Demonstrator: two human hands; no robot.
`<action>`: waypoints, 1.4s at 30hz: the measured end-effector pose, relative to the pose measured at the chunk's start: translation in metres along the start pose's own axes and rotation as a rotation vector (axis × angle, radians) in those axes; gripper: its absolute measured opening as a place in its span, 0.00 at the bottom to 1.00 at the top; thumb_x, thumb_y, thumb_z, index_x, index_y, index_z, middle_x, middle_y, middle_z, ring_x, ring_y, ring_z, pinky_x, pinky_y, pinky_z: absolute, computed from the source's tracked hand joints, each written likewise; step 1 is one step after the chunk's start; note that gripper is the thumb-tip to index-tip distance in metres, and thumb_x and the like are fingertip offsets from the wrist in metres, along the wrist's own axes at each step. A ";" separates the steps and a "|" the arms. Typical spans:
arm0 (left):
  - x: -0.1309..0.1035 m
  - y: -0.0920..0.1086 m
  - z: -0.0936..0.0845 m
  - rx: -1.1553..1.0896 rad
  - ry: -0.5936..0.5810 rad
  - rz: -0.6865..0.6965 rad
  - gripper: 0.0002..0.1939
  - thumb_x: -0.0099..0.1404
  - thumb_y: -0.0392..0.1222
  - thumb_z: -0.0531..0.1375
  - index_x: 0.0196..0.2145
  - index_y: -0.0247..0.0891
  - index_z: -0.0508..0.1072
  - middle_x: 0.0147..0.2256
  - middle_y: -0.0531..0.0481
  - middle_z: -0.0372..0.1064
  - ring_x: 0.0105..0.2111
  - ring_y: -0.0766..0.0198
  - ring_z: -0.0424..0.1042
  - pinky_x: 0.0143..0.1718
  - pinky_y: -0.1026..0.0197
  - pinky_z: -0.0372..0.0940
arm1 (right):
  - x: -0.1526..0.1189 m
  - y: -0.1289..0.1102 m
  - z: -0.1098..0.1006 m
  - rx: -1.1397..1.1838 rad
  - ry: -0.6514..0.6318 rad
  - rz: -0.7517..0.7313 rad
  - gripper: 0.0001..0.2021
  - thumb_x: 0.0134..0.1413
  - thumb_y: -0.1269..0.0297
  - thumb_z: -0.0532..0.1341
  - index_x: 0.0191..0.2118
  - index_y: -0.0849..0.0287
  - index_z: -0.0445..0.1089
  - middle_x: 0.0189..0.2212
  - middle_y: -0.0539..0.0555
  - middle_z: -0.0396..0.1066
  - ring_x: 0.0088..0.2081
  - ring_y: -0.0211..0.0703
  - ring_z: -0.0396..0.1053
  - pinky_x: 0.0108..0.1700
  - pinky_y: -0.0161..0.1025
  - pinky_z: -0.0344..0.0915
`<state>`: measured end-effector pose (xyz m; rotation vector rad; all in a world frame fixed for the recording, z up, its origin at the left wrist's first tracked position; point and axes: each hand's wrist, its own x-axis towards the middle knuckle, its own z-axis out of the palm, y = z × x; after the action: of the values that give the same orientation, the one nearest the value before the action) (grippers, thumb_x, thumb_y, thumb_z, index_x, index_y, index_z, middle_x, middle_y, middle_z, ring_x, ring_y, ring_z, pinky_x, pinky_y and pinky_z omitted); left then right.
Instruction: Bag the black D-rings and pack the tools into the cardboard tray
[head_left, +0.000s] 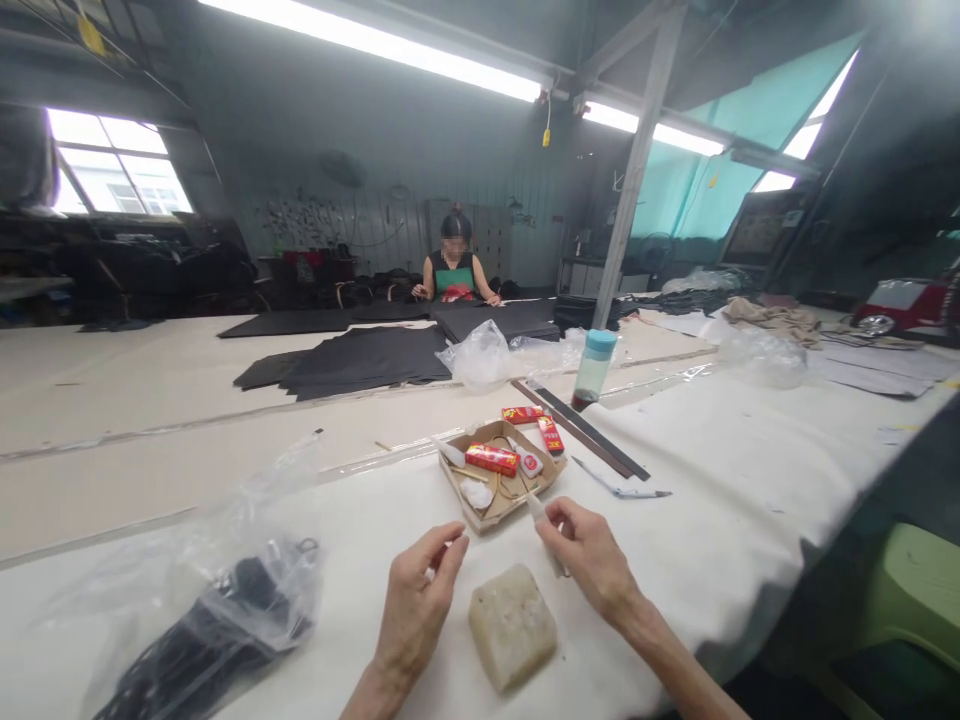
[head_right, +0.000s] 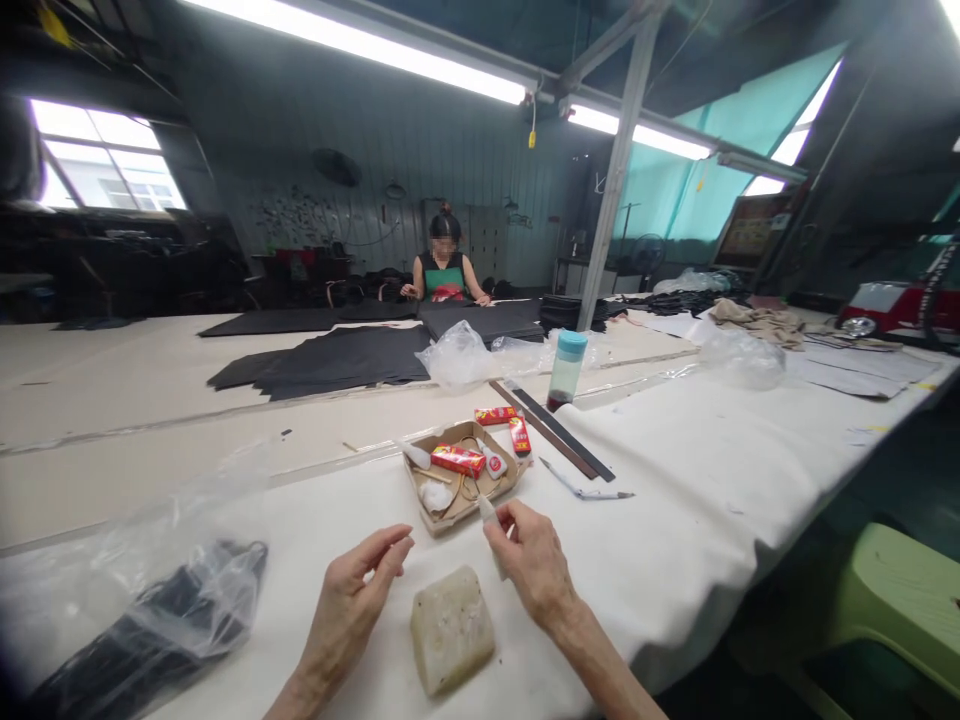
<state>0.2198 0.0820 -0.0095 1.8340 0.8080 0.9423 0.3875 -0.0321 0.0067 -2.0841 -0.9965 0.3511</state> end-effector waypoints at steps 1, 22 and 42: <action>0.000 -0.002 -0.003 0.006 -0.008 0.014 0.17 0.56 0.54 0.60 0.34 0.38 0.77 0.31 0.47 0.74 0.27 0.59 0.70 0.33 0.60 0.68 | -0.001 -0.008 -0.001 0.056 -0.023 -0.004 0.08 0.52 0.59 0.54 0.28 0.56 0.65 0.20 0.46 0.63 0.23 0.36 0.60 0.25 0.32 0.56; 0.006 -0.011 -0.008 -0.497 -0.004 -0.415 0.18 0.57 0.55 0.58 0.29 0.35 0.67 0.28 0.48 0.72 0.25 0.63 0.71 0.30 0.62 0.67 | 0.094 -0.037 0.010 -0.290 -0.119 -0.216 0.08 0.54 0.63 0.55 0.31 0.57 0.70 0.25 0.51 0.68 0.30 0.41 0.63 0.30 0.35 0.53; 0.015 -0.024 0.007 -0.300 -0.217 -0.185 0.23 0.60 0.50 0.58 0.50 0.37 0.68 0.40 0.46 0.68 0.36 0.61 0.67 0.43 0.60 0.62 | 0.134 -0.029 0.031 -0.732 -0.353 -0.215 0.16 0.58 0.55 0.57 0.45 0.61 0.68 0.43 0.55 0.70 0.44 0.45 0.68 0.47 0.49 0.64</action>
<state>0.2295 0.1011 -0.0293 1.5402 0.6502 0.6915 0.4433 0.0965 0.0194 -2.5659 -1.7452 0.2697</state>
